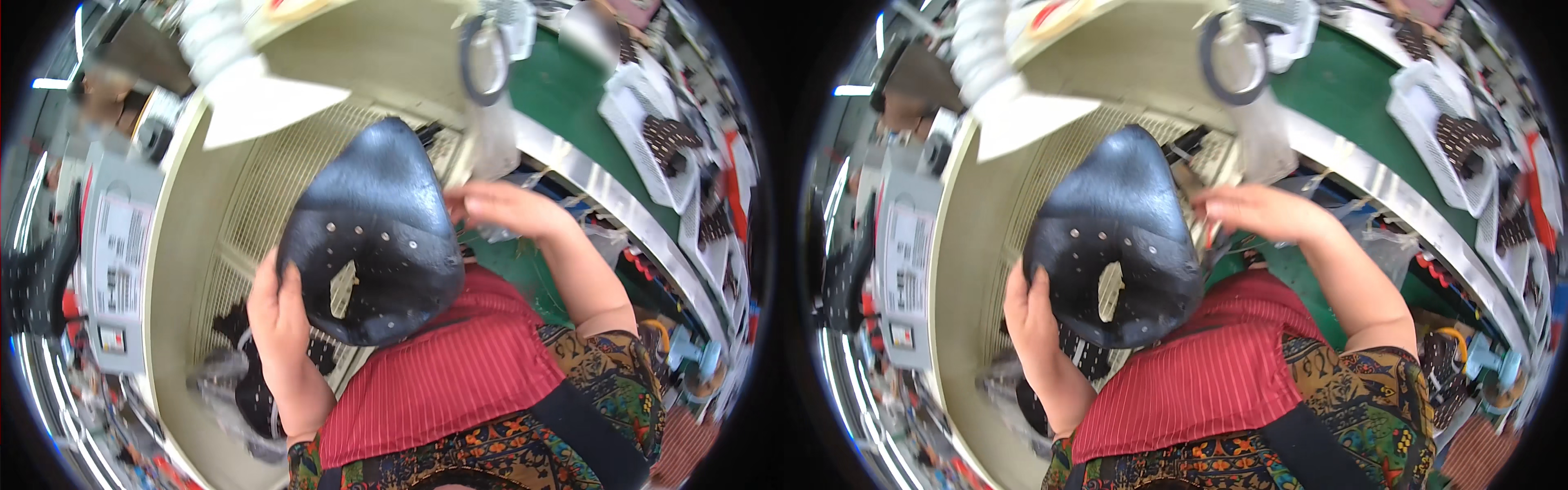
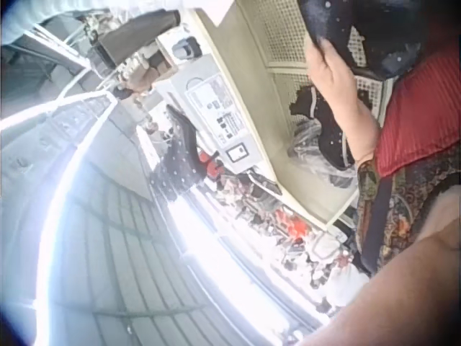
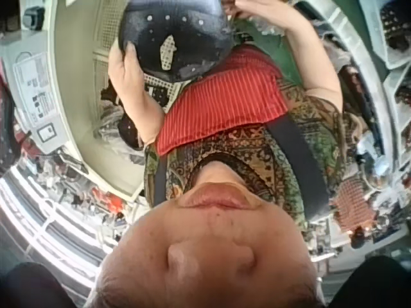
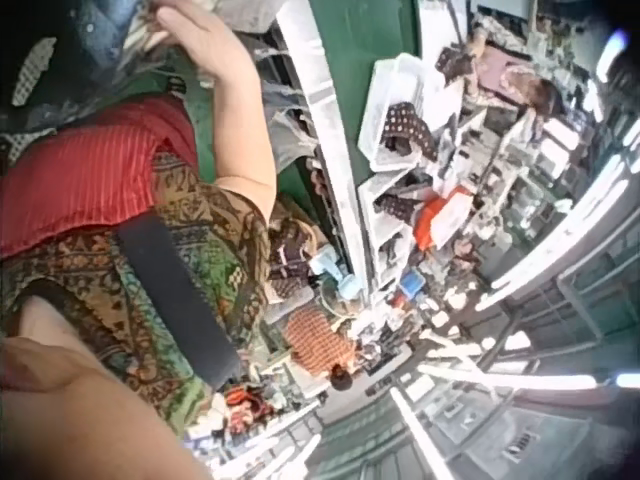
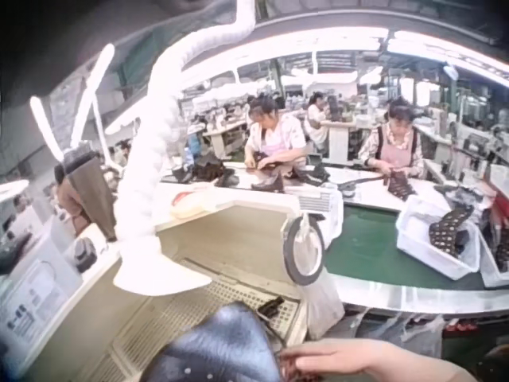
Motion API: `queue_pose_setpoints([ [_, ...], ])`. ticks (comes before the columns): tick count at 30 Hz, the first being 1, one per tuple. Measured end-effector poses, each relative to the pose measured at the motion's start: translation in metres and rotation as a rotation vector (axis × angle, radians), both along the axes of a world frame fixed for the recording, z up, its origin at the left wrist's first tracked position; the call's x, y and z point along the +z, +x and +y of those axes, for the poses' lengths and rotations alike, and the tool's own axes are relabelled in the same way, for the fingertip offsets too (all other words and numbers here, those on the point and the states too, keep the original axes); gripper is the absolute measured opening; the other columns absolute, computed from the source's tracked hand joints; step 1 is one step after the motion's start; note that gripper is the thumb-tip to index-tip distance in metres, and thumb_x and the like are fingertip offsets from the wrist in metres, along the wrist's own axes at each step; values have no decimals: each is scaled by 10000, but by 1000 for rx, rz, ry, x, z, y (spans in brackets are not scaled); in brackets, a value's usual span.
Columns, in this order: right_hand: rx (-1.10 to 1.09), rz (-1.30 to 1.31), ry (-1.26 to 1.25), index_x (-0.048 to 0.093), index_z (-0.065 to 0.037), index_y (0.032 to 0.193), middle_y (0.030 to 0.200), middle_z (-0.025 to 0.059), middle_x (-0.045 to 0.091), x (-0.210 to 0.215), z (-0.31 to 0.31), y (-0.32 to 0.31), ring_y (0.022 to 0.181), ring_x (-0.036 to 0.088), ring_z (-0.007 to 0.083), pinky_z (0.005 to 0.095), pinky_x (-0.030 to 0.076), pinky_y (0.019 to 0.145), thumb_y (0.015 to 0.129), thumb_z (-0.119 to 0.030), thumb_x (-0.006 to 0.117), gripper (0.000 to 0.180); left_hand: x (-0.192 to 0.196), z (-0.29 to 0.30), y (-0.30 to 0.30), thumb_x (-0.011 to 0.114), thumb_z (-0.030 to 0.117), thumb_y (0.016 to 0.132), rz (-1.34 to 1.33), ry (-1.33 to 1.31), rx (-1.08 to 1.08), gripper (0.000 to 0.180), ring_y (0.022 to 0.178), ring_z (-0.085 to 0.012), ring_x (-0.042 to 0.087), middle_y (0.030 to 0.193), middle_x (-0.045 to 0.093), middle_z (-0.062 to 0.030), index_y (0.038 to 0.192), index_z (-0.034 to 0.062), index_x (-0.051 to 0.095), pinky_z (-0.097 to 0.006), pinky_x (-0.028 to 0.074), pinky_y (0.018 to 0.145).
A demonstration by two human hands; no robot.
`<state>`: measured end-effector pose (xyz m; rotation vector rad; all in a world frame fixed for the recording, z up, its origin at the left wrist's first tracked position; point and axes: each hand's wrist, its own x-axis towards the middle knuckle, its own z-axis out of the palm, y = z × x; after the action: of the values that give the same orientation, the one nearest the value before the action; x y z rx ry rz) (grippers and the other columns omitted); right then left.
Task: The person uses a handheld tool to apply fasteners to black fabric pieces with gold studs. They repeatedly pick up the fabric pieces from a white basket, work on them at a perforated workstation, and place the finished pieces into a plastic bag on a nearby stool.
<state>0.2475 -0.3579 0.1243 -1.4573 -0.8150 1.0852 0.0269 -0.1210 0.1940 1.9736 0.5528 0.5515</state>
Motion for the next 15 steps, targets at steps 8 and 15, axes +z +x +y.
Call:
queue_pose_setpoints([
  [8, -458, 141, 104, 432, 54, 1271, 1222, 96, 534, 61, -96, -73, 1114, 493, 148, 314, 404, 959, 857, -53, 562, 447, -17, -78, 98, 443, 1, 924, -76, -260, -522, 307, 999, -144, 568, 1096, 605, -117, 1217, -59, 511, -267, 436, 888],
  [15, -962, 54, 177, 537, 62, 1155, 1017, 79, 642, 86, -132, -20, 857, 618, 112, 252, 499, 778, 727, 54, 463, 434, -11, -114, 154, 693, 230, 782, -179, -215, -856, 851, 1262, -332, 412, 1394, 336, -226, 1438, 18, 194, -438, 335, 1032],
])
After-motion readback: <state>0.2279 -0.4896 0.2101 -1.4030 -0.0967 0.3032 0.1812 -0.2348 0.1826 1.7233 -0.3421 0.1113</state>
